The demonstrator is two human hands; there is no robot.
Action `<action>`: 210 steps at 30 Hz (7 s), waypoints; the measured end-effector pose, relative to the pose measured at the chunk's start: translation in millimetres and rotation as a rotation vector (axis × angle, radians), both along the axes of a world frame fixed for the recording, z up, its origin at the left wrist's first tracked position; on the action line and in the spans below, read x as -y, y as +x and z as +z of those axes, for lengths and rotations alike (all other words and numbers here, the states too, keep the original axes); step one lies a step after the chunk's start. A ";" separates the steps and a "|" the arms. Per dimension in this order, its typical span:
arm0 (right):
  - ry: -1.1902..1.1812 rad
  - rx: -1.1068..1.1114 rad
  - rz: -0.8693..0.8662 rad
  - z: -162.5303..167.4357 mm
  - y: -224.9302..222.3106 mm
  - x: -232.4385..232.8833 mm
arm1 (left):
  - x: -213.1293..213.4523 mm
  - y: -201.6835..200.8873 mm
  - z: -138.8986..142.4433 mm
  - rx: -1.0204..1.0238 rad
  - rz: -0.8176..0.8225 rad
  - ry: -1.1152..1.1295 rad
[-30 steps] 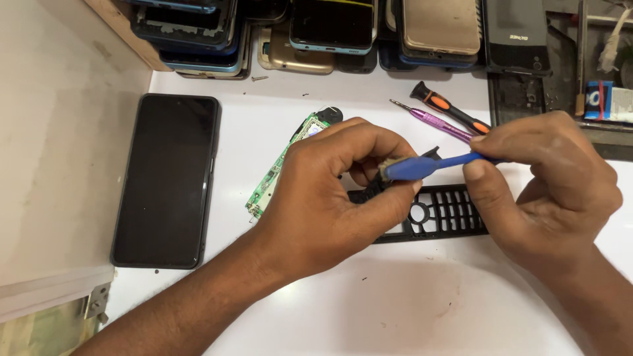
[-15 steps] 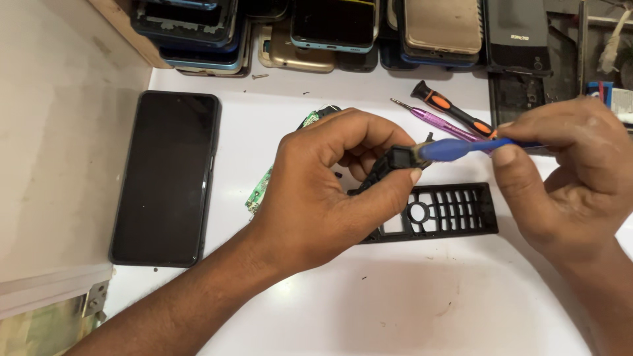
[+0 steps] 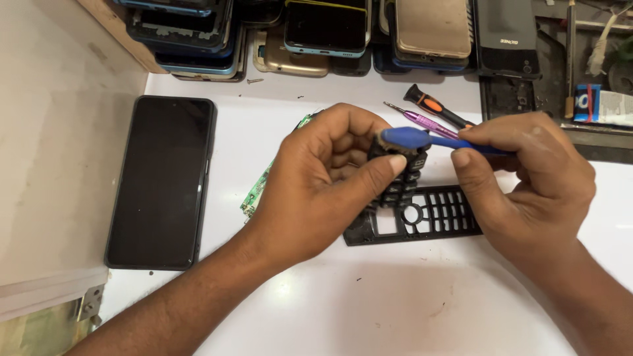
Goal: The person disassembles a feature phone, separating the circuit board from the keypad and housing. They scrub the keypad and button membrane with a toothbrush, then reassemble the board into the housing, snap the cover closed, and press the buttons to test the phone.
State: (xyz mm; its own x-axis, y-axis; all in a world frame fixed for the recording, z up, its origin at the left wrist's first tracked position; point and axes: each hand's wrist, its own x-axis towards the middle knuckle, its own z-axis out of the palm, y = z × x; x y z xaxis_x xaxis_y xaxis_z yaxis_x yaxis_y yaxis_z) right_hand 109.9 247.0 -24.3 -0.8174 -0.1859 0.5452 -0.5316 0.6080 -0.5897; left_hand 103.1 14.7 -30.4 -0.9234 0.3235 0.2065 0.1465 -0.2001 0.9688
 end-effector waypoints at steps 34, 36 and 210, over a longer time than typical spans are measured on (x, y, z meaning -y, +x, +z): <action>0.157 -0.063 0.146 -3.2 0.4 4.5 | 11.2 -14.3 -2.2 0.238 0.075 0.190; 0.110 -0.051 0.051 -2.4 -0.8 3.9 | 10.3 -12.7 -1.1 0.233 0.052 0.139; -0.148 0.304 -0.104 -49.0 3.6 -31.7 | 11.0 -34.0 22.5 0.469 -0.078 0.372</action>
State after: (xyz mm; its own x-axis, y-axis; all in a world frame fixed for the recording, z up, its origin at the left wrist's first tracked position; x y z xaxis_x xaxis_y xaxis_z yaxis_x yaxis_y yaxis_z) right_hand 113.5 278.7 -73.3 -0.9568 -0.0304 0.2891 -0.2581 0.5460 -0.7970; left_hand 69.1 3.7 -7.9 -0.9198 0.3783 -0.1044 -0.3079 -0.5309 0.7895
